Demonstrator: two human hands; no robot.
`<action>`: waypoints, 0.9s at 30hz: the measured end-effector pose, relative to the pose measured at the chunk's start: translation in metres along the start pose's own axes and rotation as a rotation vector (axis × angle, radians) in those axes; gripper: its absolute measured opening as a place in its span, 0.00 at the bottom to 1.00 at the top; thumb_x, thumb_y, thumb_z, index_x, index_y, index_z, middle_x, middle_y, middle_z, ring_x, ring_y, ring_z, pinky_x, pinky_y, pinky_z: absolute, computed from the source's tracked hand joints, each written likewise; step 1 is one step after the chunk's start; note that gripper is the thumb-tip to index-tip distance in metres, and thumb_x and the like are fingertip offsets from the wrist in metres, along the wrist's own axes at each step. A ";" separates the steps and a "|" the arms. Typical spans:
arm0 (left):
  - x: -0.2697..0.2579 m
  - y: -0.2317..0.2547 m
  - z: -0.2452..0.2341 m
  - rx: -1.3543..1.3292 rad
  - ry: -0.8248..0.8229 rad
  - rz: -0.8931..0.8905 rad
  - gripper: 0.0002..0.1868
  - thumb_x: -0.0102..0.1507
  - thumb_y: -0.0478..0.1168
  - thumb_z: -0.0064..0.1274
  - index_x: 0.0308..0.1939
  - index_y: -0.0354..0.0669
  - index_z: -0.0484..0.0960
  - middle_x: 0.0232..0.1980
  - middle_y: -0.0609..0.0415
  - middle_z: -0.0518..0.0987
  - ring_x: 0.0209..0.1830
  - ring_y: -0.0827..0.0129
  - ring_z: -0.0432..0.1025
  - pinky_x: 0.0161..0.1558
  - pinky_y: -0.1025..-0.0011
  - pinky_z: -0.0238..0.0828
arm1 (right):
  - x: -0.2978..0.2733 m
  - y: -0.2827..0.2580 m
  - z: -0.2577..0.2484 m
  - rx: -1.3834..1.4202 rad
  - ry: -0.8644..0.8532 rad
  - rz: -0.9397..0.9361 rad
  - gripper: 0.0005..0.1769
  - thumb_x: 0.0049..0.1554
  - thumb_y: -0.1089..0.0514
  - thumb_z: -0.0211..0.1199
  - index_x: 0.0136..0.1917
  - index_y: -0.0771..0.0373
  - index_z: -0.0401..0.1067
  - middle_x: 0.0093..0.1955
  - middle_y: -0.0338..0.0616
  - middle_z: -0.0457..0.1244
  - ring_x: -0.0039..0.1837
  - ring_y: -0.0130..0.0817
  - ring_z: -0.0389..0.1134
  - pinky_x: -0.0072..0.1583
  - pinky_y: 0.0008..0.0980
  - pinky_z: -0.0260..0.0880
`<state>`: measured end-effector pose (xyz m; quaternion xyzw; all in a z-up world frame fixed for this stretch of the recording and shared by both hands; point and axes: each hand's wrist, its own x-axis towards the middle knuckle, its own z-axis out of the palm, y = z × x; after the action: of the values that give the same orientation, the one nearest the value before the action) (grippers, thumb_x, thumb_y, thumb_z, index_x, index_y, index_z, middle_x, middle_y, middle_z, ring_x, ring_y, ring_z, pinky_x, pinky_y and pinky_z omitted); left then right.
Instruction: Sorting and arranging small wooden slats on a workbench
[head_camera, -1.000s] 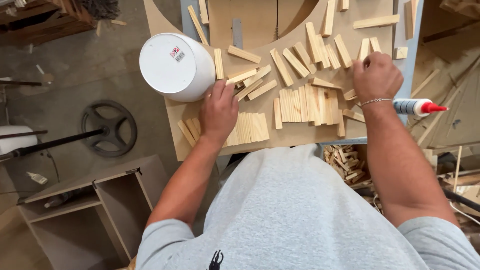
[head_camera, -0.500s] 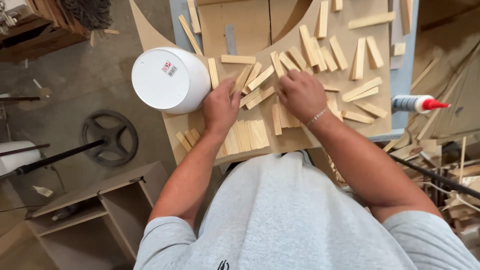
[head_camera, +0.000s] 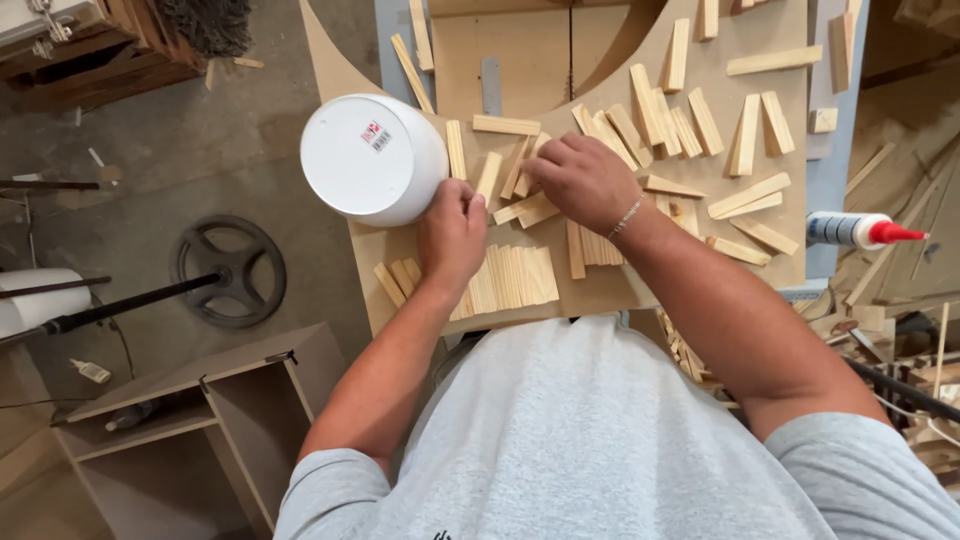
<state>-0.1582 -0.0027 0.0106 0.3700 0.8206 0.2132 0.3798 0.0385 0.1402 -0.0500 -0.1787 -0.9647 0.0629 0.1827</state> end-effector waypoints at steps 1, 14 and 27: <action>0.003 0.001 0.001 -0.006 0.007 0.005 0.11 0.68 0.53 0.46 0.46 0.54 0.75 0.40 0.51 0.86 0.46 0.51 0.81 0.46 0.57 0.78 | -0.002 -0.001 -0.005 -0.007 0.002 -0.008 0.04 0.60 0.53 0.60 0.45 0.52 0.70 0.46 0.40 0.64 0.48 0.42 0.67 0.49 0.37 0.69; 0.024 -0.021 0.039 0.454 0.296 0.532 0.10 0.60 0.50 0.54 0.33 0.54 0.72 0.26 0.55 0.77 0.24 0.54 0.79 0.26 0.58 0.76 | -0.044 -0.009 -0.001 -0.158 0.303 0.580 0.14 0.45 0.49 0.75 0.39 0.49 0.69 0.33 0.33 0.58 0.41 0.38 0.66 0.46 0.40 0.67; 0.044 -0.024 0.061 0.453 0.423 0.636 0.14 0.49 0.51 0.64 0.25 0.54 0.74 0.27 0.59 0.72 0.23 0.58 0.77 0.26 0.64 0.76 | -0.016 -0.010 -0.028 0.994 0.194 1.174 0.13 0.57 0.56 0.73 0.47 0.63 0.71 0.34 0.44 0.67 0.35 0.29 0.71 0.36 0.24 0.75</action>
<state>-0.1406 0.0202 -0.0629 0.6262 0.7516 0.2053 0.0282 0.0595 0.1264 -0.0279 -0.5625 -0.5499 0.5590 0.2620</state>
